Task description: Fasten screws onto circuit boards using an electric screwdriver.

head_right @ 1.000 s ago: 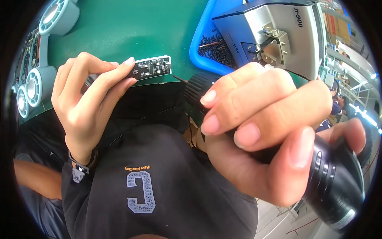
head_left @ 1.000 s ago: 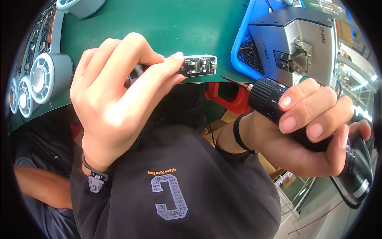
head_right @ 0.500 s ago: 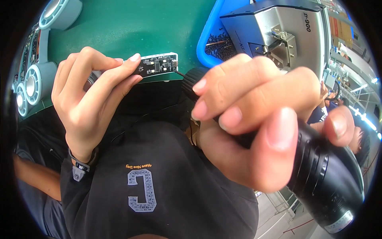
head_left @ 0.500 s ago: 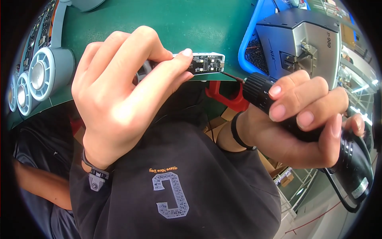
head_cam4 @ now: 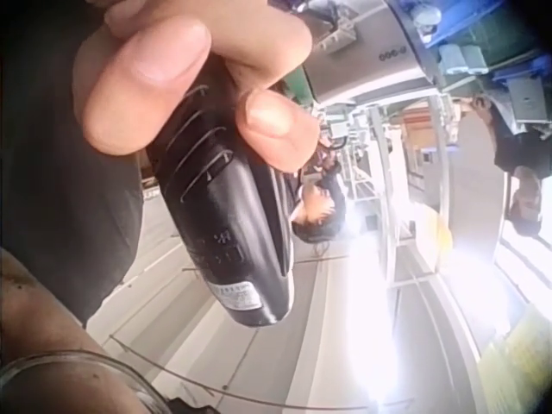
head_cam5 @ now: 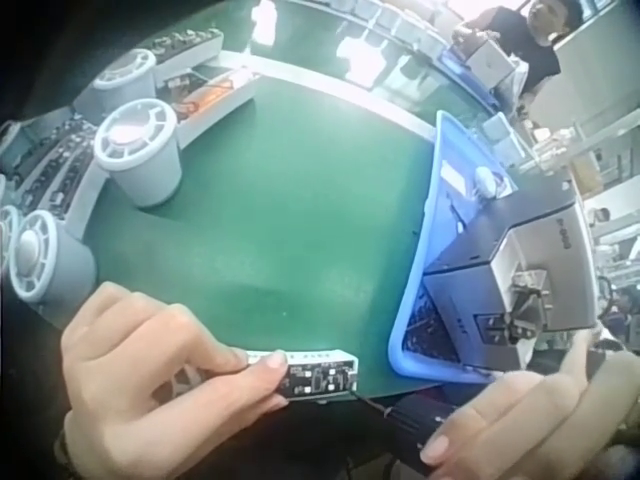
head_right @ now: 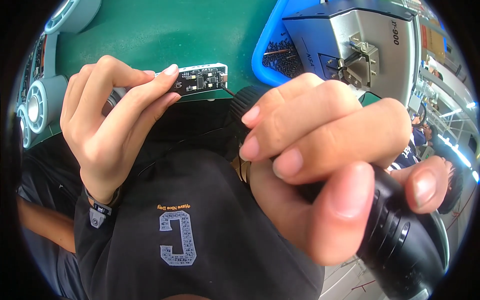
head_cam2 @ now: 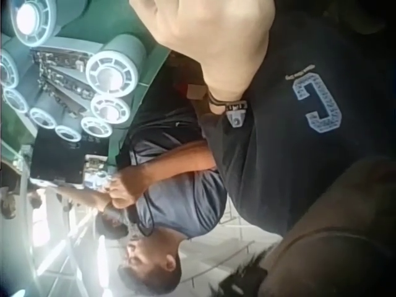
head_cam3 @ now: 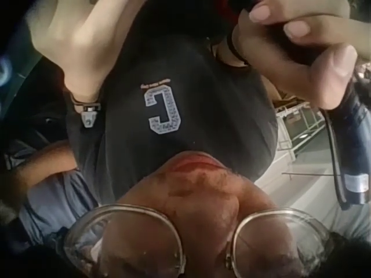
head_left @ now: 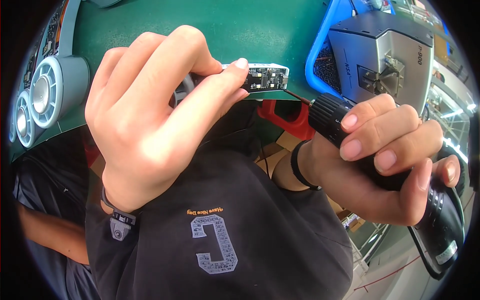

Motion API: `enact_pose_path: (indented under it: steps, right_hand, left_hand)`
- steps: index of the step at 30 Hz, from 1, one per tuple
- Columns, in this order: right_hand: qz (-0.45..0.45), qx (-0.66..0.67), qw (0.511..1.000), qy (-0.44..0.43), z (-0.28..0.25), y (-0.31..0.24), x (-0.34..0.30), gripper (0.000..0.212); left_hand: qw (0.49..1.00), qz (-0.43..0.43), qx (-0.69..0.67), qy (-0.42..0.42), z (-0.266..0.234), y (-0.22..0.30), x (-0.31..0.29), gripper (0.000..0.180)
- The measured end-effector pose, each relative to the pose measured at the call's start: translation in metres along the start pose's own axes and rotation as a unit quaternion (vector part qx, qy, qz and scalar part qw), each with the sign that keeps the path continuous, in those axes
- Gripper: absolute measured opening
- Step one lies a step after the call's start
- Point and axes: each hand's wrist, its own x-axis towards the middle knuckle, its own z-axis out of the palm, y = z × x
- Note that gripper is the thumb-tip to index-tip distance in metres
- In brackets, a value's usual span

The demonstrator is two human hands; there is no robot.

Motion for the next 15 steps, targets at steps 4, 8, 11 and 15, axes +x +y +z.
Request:
enact_pose_path:
  steps: [4, 8, 11, 15]
  right_hand:
    - [-0.005, -0.074, 0.997, 0.032, 0.013, -0.003, -0.005, 0.026]
    - [0.011, -0.123, 0.992, -0.016, 0.021, -0.008, -0.003, 0.026]
    - [0.012, -0.126, 0.992, -0.020, 0.021, -0.007, -0.005, 0.025]
    - [0.008, -0.021, 0.999, 0.043, 0.016, 0.011, -0.004, 0.023]
  left_hand:
    - [1.000, -0.001, -0.002, 0.002, -0.001, -0.001, -0.002, 0.037]
    - [1.000, -0.003, 0.002, 0.002, -0.003, -0.001, -0.003, 0.038]
    - [1.000, 0.004, 0.006, 0.008, -0.002, -0.002, -0.005, 0.040]
    - [1.000, 0.004, 0.010, -0.003, -0.004, 0.000, -0.003, 0.039]
